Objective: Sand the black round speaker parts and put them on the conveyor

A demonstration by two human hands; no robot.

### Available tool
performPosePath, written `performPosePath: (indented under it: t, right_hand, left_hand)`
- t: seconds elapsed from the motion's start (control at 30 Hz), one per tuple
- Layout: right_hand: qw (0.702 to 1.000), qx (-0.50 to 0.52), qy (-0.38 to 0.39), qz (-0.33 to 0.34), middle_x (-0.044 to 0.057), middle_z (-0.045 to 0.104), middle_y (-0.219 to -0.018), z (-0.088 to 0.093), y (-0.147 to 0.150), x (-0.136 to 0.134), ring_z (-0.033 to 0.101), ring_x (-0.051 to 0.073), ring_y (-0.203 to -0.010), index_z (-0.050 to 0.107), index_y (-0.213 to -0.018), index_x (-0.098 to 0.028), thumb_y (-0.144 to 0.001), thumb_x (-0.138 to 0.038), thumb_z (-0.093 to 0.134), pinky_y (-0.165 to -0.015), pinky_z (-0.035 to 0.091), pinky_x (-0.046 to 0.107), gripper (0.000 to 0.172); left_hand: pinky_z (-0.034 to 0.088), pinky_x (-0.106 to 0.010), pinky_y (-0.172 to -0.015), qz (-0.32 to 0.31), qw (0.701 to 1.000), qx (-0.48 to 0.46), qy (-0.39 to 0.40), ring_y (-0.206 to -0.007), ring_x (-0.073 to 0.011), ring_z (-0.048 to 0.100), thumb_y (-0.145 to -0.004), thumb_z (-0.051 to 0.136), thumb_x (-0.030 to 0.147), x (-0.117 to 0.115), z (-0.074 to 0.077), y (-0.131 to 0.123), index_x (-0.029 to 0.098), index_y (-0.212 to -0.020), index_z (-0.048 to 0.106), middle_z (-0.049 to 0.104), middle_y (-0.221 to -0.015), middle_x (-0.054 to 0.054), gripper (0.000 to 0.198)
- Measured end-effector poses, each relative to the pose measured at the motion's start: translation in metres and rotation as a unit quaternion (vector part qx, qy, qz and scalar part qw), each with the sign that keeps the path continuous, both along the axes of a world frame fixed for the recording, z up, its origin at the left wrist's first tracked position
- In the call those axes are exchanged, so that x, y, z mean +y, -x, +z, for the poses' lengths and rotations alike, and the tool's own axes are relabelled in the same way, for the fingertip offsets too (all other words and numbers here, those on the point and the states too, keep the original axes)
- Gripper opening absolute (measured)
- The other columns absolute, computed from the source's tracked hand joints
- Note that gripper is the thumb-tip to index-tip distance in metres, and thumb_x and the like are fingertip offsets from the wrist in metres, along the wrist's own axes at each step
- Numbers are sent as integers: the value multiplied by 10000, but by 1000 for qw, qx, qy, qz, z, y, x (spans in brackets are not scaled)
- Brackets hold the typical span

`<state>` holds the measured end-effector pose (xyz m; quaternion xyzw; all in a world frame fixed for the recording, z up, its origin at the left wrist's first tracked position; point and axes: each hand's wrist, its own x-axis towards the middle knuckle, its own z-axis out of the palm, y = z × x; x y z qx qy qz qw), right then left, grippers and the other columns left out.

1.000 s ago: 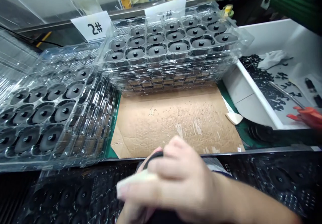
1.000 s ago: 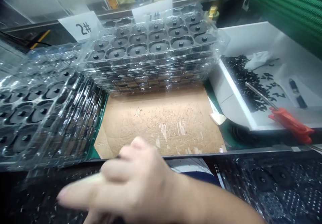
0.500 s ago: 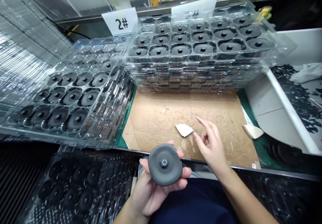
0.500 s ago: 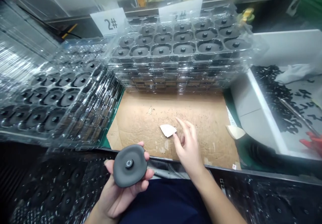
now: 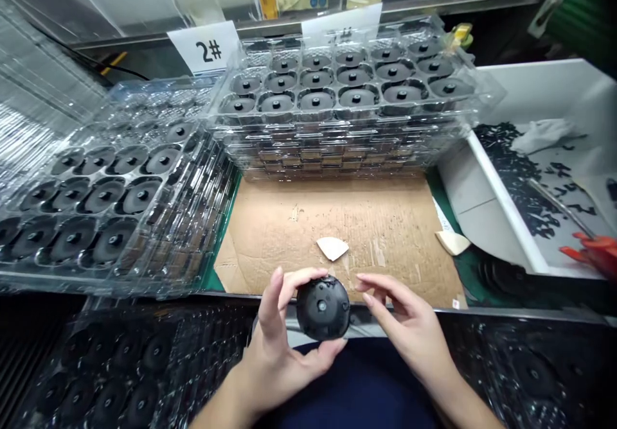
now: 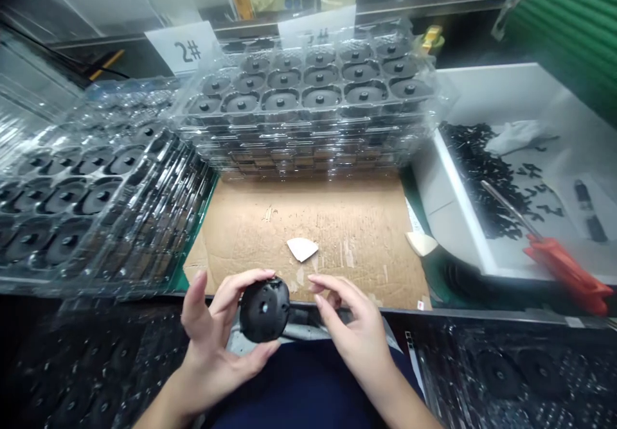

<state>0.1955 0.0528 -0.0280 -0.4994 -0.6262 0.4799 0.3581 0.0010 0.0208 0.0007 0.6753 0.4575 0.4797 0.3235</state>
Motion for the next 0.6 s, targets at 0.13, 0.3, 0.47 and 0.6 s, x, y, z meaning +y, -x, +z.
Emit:
performPosePath:
  t: [0.13, 0.3, 0.47, 0.6]
  right_hand:
    - [991, 136, -2, 9, -6, 574, -990, 34, 7, 0, 540, 88, -721, 538, -1131, -323, -836, -164, 577, -673, 464, 210, 338]
    - [958, 138, 159, 195, -24, 617, -734, 51, 11, 17, 524, 83, -653, 662, -832, -215, -789, -215, 656, -605, 410, 199, 44]
    - [882, 228, 324, 255, -20, 657, -721, 58, 10, 33, 594, 73, -677, 648, -776, -172, -727, -205, 721, -650, 449, 184, 95]
    - [846, 268, 358, 291, -4, 668, -725, 64, 10, 35, 627, 74, -680, 639, -748, -143, -701, -145, 730, -666, 483, 183, 103]
  left_hand:
    - [464, -434, -917, -25, 999, 36, -10, -1108, -236, 497, -654, 698, 24, 1, 3, -4, 248, -1399, -100, 491, -1195, -146, 1114]
    - [467, -455, -896, -3, 993, -53, 101, -1045, -250, 543, -696, 718, 230, -8, 5, -4, 254, -1405, -37, 536, -1138, -127, 1036]
    - [426, -454, -912, -23, 977, -72, 201, -989, -249, 572, -674, 687, 482, -11, 12, -3, 298, -1396, 1, 557, -1112, -84, 1013]
    - [353, -464, -964, -81, 958, -107, 254, -995, -244, 560, -641, 673, 561, -9, 17, -5, 326, -1382, 2, 580, -1084, -53, 1027]
